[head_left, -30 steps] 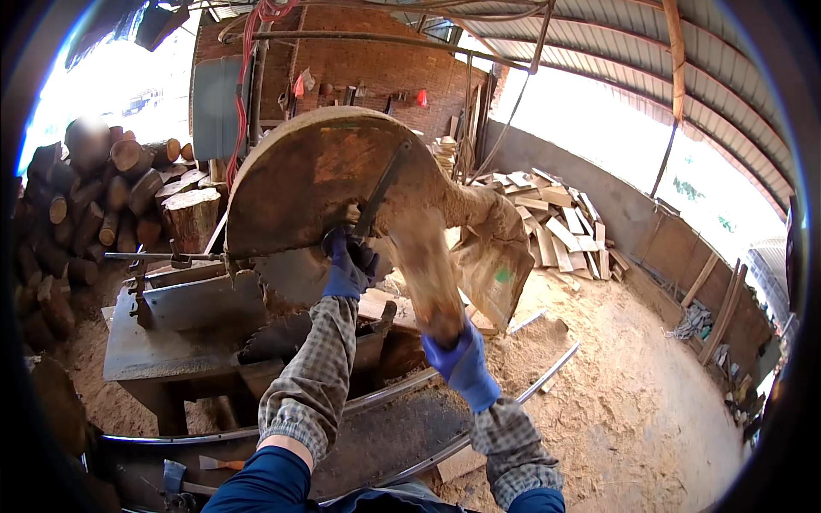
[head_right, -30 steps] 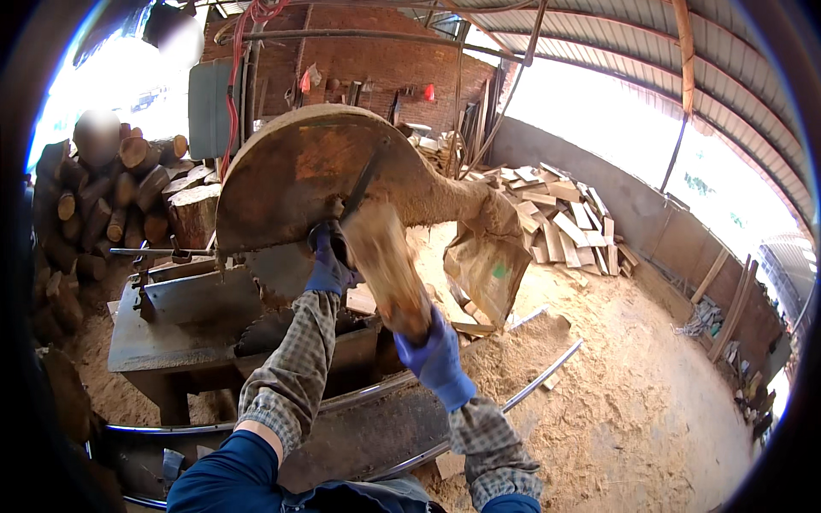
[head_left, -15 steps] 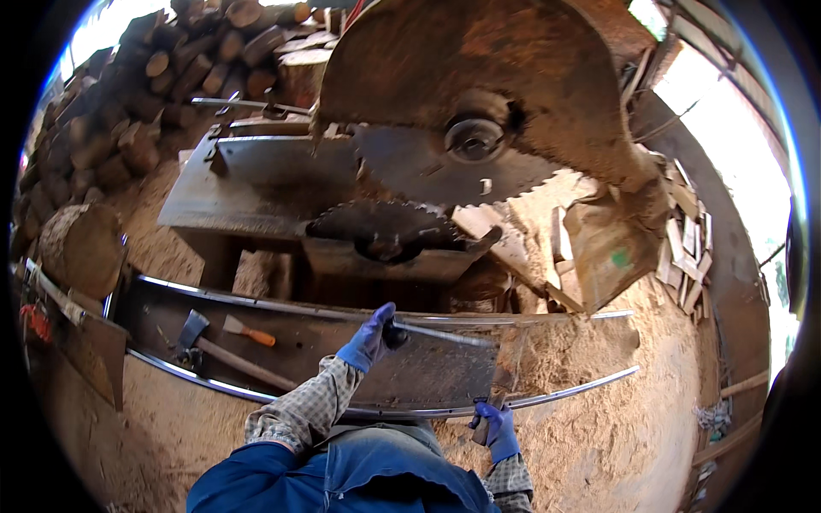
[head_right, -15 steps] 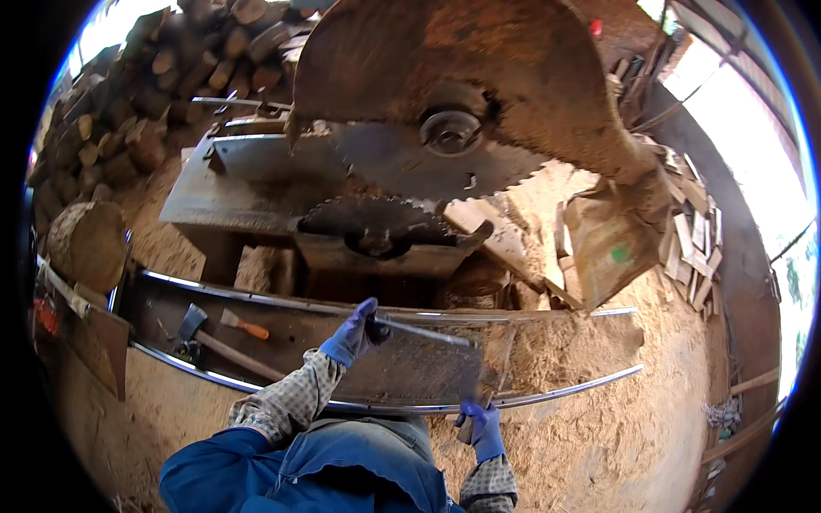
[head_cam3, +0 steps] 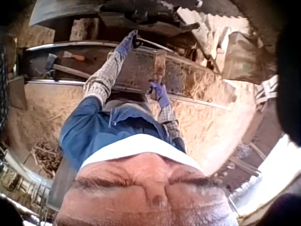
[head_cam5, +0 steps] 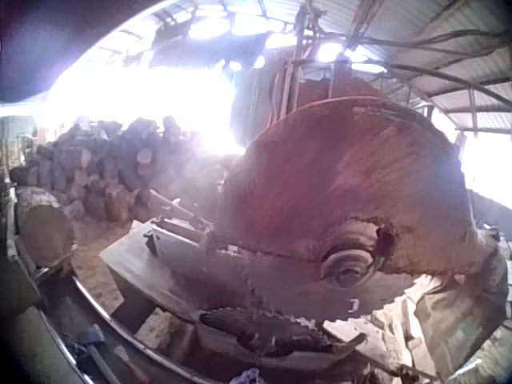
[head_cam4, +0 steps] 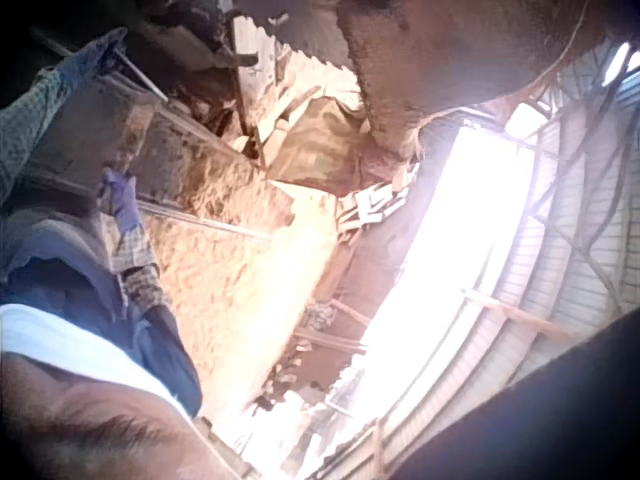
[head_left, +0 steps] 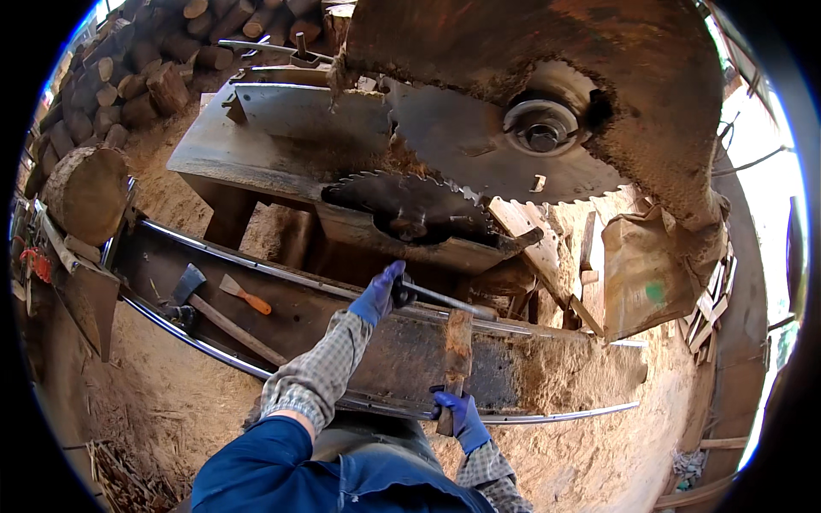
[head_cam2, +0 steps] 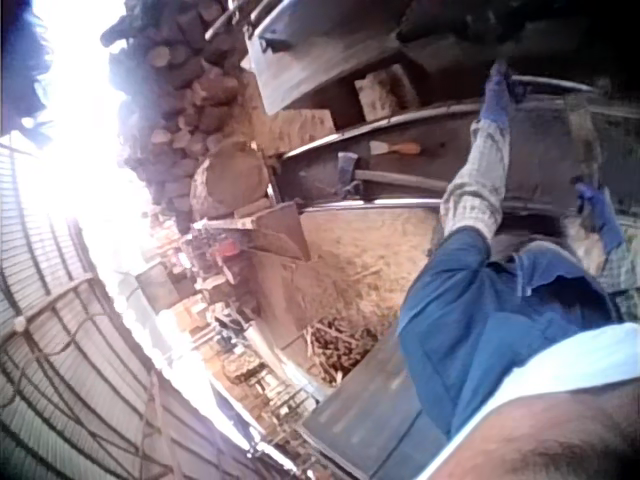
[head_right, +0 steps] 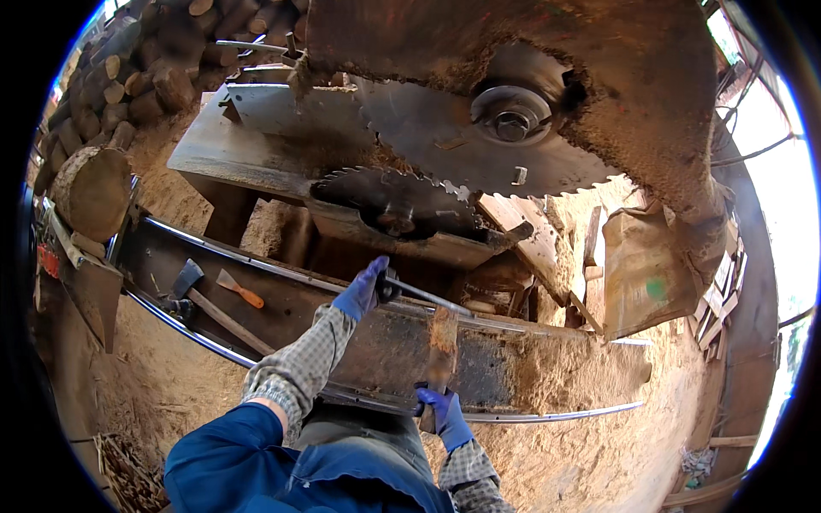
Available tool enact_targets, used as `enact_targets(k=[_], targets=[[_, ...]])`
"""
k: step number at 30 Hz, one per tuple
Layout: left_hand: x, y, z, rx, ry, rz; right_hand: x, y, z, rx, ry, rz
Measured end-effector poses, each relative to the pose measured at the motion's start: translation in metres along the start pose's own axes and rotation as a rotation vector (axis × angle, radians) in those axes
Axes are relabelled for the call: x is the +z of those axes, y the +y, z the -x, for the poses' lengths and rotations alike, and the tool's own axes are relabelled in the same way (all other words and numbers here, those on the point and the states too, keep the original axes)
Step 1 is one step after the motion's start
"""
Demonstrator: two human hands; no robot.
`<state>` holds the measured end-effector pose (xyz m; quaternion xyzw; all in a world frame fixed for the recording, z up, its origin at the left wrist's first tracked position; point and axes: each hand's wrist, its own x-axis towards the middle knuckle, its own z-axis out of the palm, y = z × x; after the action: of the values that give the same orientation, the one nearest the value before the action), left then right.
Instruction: The person walks through a sawmill workshop and approaches a large industrial saw. They use a screwdriver to remove a nut from the saw's spindle, then lift a large circular saw blade and mount it onto the spindle. The person secures the blade with a washer and nut, tightening it by hand and then using a wrench to ensure it is firmly attached.
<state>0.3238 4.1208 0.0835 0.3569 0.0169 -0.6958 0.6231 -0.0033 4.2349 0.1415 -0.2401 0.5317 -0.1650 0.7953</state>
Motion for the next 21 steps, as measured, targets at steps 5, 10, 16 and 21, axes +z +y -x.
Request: enact_targets(k=[5,10,16,21], targets=[[0.001,0.020,-0.066,0.034,0.103,0.109,-0.016,0.007,-0.006,0.008,0.085,0.086],[0.008,0.026,-0.091,0.053,0.005,0.230,-0.032,0.023,-0.004,0.075,0.177,0.122],[-0.007,0.009,-0.113,0.125,-0.067,0.324,-0.029,0.018,-0.016,0.094,0.172,0.102],[0.008,0.003,-0.120,0.052,-0.226,0.611,-0.020,0.012,-0.007,0.048,0.161,0.137]])
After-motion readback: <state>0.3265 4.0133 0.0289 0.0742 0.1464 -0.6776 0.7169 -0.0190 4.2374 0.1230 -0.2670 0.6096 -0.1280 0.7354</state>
